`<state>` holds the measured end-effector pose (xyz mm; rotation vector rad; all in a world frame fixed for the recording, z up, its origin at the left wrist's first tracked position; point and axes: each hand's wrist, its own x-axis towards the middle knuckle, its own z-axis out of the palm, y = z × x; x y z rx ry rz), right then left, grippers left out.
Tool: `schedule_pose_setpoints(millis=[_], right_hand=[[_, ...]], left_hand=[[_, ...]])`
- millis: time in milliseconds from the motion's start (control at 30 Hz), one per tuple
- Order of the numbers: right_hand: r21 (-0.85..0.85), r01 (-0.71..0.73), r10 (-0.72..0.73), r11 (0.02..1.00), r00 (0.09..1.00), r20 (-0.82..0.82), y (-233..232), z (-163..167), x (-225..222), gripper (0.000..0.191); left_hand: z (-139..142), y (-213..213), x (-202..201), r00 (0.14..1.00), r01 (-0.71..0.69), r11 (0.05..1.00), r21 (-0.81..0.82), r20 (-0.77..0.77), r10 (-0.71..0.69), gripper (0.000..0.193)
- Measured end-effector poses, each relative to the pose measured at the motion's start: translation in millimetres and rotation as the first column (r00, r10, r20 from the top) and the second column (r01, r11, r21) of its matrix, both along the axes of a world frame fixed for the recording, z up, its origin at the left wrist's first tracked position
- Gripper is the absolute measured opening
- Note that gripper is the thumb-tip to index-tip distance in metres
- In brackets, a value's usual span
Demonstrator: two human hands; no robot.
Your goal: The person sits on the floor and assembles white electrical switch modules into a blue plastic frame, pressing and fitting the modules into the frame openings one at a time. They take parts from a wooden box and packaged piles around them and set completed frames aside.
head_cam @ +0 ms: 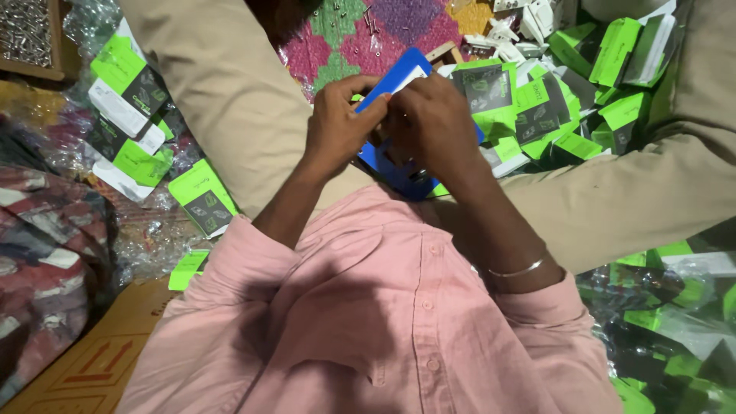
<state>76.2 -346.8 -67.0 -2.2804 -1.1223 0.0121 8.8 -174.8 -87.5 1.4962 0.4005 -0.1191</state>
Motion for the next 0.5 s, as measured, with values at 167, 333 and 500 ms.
schedule_pose_setpoints(millis=[167, 333, 500], right_hand=[[-0.008, 0.034, -0.035, 0.999, 0.990, -0.135, 2, 4, 1, 0.020], [0.088, 0.006, 0.002, 0.996, 0.996, -0.085, 1, -1, -1, 0.025], [0.056, 0.074, -0.061, 0.996, 0.978, -0.201, 1, -3, -1, 0.018]], left_hand=[[-8, 2, 0, 0.998, 0.012, 0.994, -0.110, 0.055, -0.006, 0.020], [-13, 3, -2, 0.999, 0.010, 0.994, -0.110, 0.050, -0.004, 0.020], [-15, 2, 0, 0.999, 0.014, 0.994, -0.107, 0.036, -0.010, 0.021]])
